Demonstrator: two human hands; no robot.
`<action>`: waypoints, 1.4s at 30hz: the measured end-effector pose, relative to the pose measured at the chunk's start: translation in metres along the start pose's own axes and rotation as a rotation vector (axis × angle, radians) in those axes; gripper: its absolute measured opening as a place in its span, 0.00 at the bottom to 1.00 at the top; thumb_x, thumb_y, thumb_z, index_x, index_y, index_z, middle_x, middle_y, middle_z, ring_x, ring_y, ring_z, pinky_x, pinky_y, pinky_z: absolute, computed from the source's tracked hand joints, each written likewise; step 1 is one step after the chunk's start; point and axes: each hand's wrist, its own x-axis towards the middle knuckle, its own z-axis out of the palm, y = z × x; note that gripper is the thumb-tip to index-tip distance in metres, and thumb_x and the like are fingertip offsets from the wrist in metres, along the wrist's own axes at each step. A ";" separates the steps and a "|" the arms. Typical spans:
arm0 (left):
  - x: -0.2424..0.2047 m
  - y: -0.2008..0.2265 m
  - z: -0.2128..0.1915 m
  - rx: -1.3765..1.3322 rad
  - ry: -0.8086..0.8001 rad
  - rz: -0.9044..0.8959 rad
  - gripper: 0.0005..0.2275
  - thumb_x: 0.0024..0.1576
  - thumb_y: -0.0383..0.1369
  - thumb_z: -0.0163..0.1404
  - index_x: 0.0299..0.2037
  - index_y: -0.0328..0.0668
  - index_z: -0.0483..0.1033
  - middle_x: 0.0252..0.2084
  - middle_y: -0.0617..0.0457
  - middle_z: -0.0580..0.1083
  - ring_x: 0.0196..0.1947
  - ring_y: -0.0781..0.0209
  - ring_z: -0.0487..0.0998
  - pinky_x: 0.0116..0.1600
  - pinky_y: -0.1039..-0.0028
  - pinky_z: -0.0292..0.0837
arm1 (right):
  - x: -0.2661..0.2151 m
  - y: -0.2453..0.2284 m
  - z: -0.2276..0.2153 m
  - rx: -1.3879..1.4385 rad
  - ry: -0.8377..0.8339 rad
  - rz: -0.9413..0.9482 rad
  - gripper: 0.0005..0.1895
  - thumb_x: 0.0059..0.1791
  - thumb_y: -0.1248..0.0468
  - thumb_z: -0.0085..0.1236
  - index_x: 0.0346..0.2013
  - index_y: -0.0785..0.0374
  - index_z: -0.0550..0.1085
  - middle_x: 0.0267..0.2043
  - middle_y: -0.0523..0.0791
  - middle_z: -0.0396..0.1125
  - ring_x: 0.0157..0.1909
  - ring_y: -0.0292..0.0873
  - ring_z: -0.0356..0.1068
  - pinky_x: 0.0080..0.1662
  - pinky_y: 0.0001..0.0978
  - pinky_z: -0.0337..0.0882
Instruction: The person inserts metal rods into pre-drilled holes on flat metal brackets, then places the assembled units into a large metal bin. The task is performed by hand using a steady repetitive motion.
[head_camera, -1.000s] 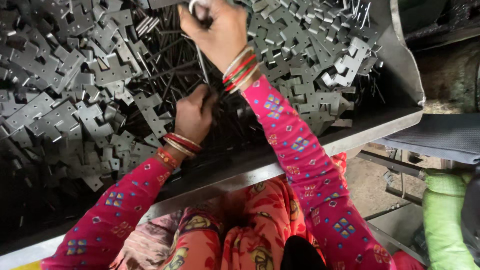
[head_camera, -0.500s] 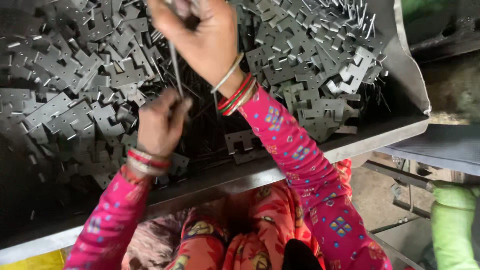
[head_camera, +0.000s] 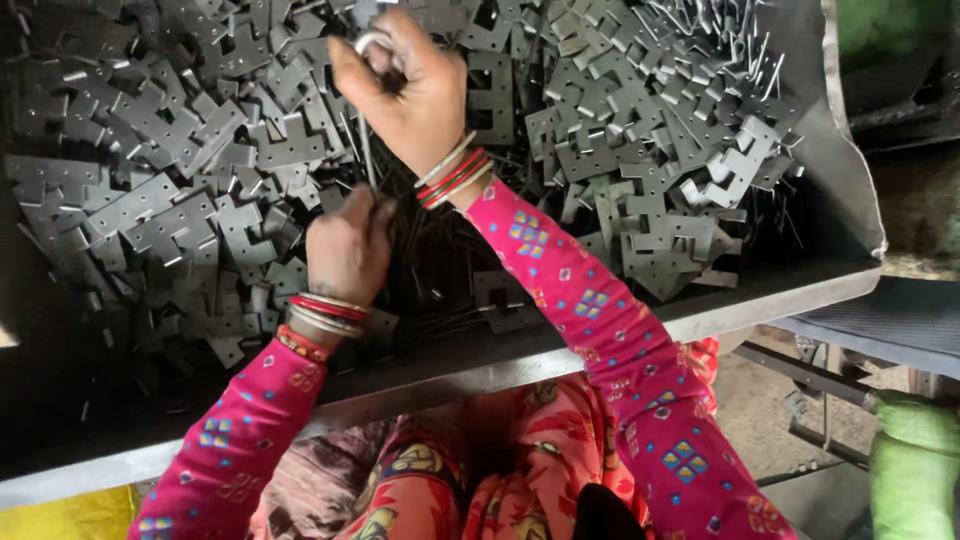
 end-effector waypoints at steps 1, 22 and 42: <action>0.005 0.003 -0.003 0.010 0.020 0.028 0.10 0.64 0.32 0.56 0.34 0.36 0.70 0.23 0.38 0.71 0.25 0.36 0.75 0.29 0.52 0.66 | 0.004 -0.013 -0.001 -0.003 0.010 -0.021 0.11 0.51 0.64 0.67 0.33 0.64 0.72 0.23 0.36 0.62 0.25 0.25 0.58 0.28 0.20 0.59; 0.010 0.057 0.025 -0.345 -0.106 0.310 0.07 0.60 0.28 0.54 0.44 0.32 0.74 0.31 0.37 0.76 0.29 0.37 0.78 0.31 0.59 0.74 | 0.024 -0.019 -0.097 -0.343 -0.093 0.002 0.14 0.52 0.63 0.68 0.32 0.63 0.69 0.26 0.39 0.66 0.28 0.31 0.63 0.32 0.26 0.66; 0.047 0.093 0.042 -0.326 0.115 0.195 0.05 0.64 0.25 0.56 0.42 0.37 0.71 0.30 0.41 0.75 0.28 0.44 0.79 0.33 0.60 0.72 | 0.044 -0.076 -0.132 -0.270 0.129 -0.311 0.16 0.48 0.73 0.67 0.25 0.65 0.65 0.22 0.40 0.60 0.25 0.33 0.59 0.29 0.25 0.60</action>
